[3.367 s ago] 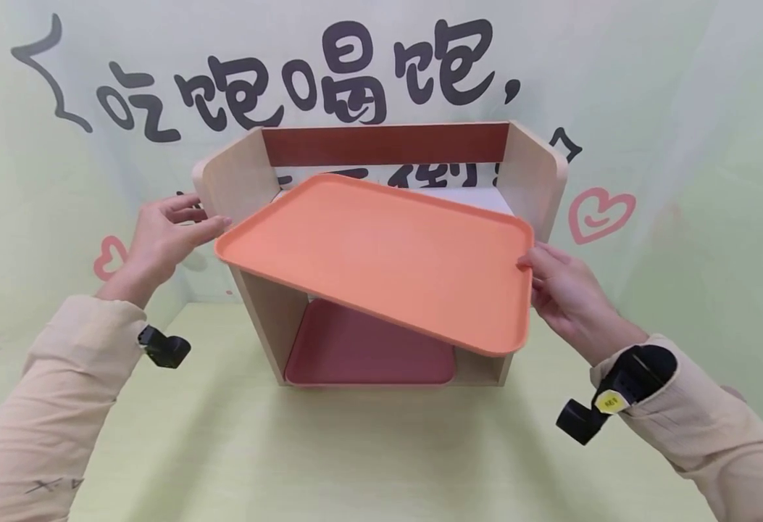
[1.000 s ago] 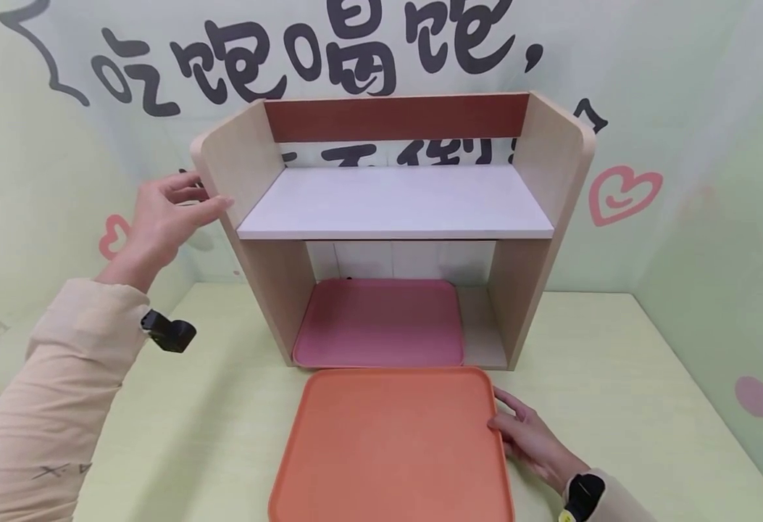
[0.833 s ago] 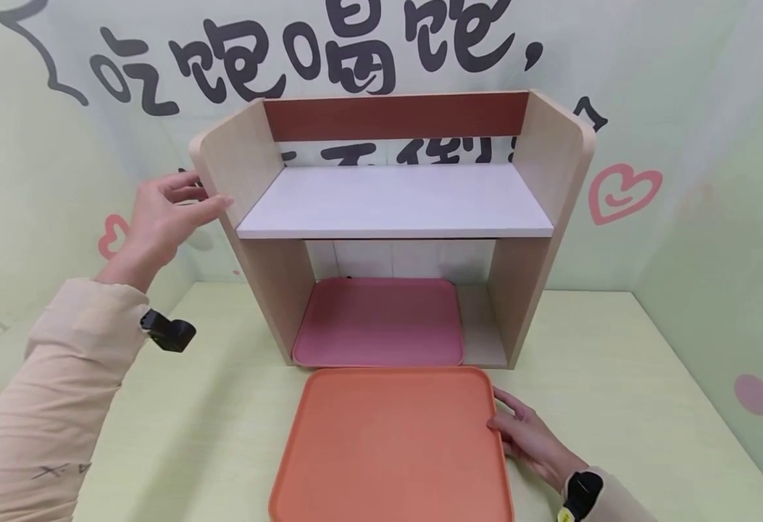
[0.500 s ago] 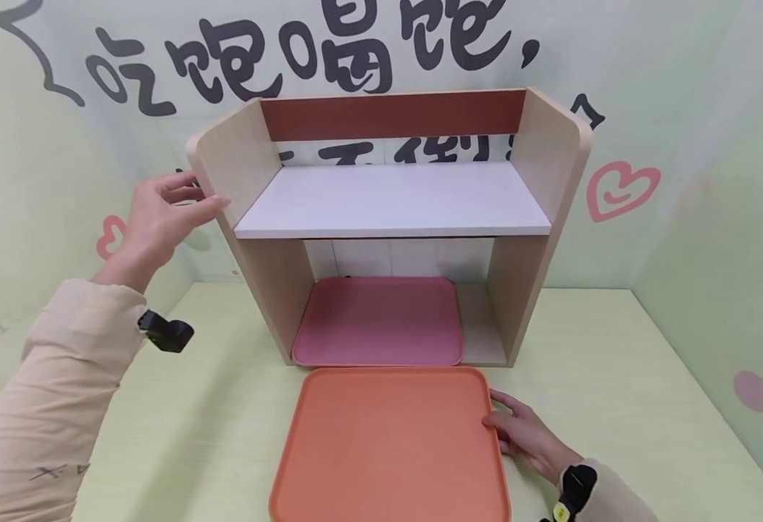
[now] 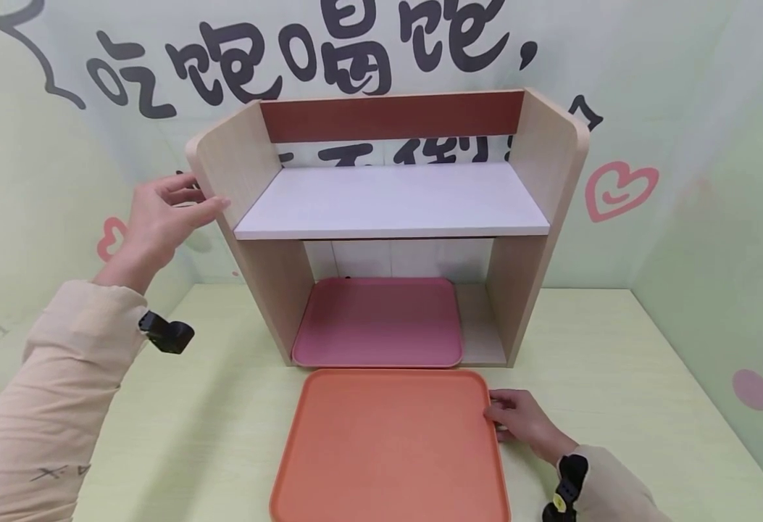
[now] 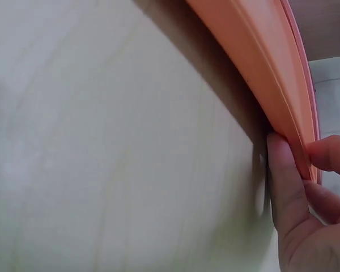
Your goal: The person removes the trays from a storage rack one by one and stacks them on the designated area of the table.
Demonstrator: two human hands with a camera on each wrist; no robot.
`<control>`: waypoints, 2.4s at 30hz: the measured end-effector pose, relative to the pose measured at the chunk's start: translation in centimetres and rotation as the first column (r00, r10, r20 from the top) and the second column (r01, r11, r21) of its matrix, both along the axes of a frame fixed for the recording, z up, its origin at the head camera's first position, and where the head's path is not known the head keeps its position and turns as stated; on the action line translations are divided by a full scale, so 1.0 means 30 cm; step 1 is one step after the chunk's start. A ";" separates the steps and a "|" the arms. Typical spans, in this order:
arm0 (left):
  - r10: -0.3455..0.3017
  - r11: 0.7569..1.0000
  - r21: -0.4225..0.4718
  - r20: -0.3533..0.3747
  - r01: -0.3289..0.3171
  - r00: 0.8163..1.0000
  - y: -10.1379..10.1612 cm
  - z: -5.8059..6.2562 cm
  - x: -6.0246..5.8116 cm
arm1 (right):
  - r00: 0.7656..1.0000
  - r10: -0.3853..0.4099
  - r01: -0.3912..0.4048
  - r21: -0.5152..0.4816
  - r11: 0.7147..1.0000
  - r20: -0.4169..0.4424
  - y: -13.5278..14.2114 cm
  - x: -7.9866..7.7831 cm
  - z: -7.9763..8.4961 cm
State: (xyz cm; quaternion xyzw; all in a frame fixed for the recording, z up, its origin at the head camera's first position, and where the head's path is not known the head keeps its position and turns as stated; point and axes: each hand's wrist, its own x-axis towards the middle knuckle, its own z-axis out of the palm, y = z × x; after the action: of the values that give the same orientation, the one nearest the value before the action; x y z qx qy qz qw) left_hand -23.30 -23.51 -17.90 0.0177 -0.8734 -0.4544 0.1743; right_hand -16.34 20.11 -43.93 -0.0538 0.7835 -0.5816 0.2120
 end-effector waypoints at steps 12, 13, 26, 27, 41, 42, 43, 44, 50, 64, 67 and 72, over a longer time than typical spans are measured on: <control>-0.003 1.000 -0.002 -0.002 0.003 1.000 0.005 -0.005 0.000 | 0.999 -0.010 0.013 0.096 0.995 -0.034 -0.002 -0.014 -0.002; -0.004 1.000 -0.002 -0.003 0.004 1.000 0.005 -0.005 0.000 | 0.999 -0.009 0.013 0.094 0.995 -0.035 -0.002 -0.015 -0.001; -0.010 1.000 -0.001 0.004 0.010 1.000 0.007 -0.001 -0.001 | 0.990 -0.004 0.024 0.137 0.990 -0.142 0.009 -0.062 0.040; -0.012 1.000 0.000 0.003 0.012 1.000 0.006 -0.001 -0.001 | 0.987 -0.011 0.035 0.147 0.989 -0.158 0.004 -0.072 0.048; -0.009 1.000 -0.004 0.006 0.009 1.000 0.007 -0.002 -0.001 | 0.942 -0.078 0.138 0.164 0.977 -0.326 -0.107 -0.224 0.085; -0.008 1.000 -0.004 0.006 0.008 1.000 0.008 -0.002 -0.001 | 0.941 -0.085 0.144 0.158 0.977 -0.329 -0.113 -0.231 0.080; -0.009 1.000 -0.005 0.004 0.009 1.000 0.010 -0.003 -0.002 | 0.941 -0.093 0.150 0.156 0.976 -0.324 -0.118 -0.237 0.076; -0.010 1.000 -0.005 0.002 0.010 1.000 0.010 -0.003 -0.002 | 0.941 -0.100 0.156 0.154 0.976 -0.324 -0.123 -0.243 0.072; -0.012 1.000 -0.004 -0.007 0.012 1.000 0.012 -0.004 -0.004 | 0.948 -0.134 0.180 0.138 0.974 -0.289 -0.140 -0.261 0.056; -0.023 1.000 0.000 -0.012 0.023 1.000 0.000 -0.001 -0.007 | 0.964 -0.203 0.207 0.003 0.978 -0.175 -0.142 -0.295 0.011; -0.025 1.000 -0.003 -0.012 0.025 1.000 0.001 0.002 -0.007 | 0.962 -0.213 0.218 0.012 0.976 -0.173 -0.141 -0.299 0.007; -0.028 1.000 0.006 -0.014 0.029 1.000 0.004 0.006 -0.007 | 0.960 -0.209 0.215 0.016 0.976 -0.188 -0.136 -0.295 0.011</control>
State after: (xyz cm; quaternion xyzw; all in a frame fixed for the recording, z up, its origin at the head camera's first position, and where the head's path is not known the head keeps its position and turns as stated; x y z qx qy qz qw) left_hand -23.52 -23.39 -17.70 0.0027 -0.8710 -0.4596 0.1737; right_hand -25.20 16.02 -43.61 -0.0196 0.8114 -0.5793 0.0756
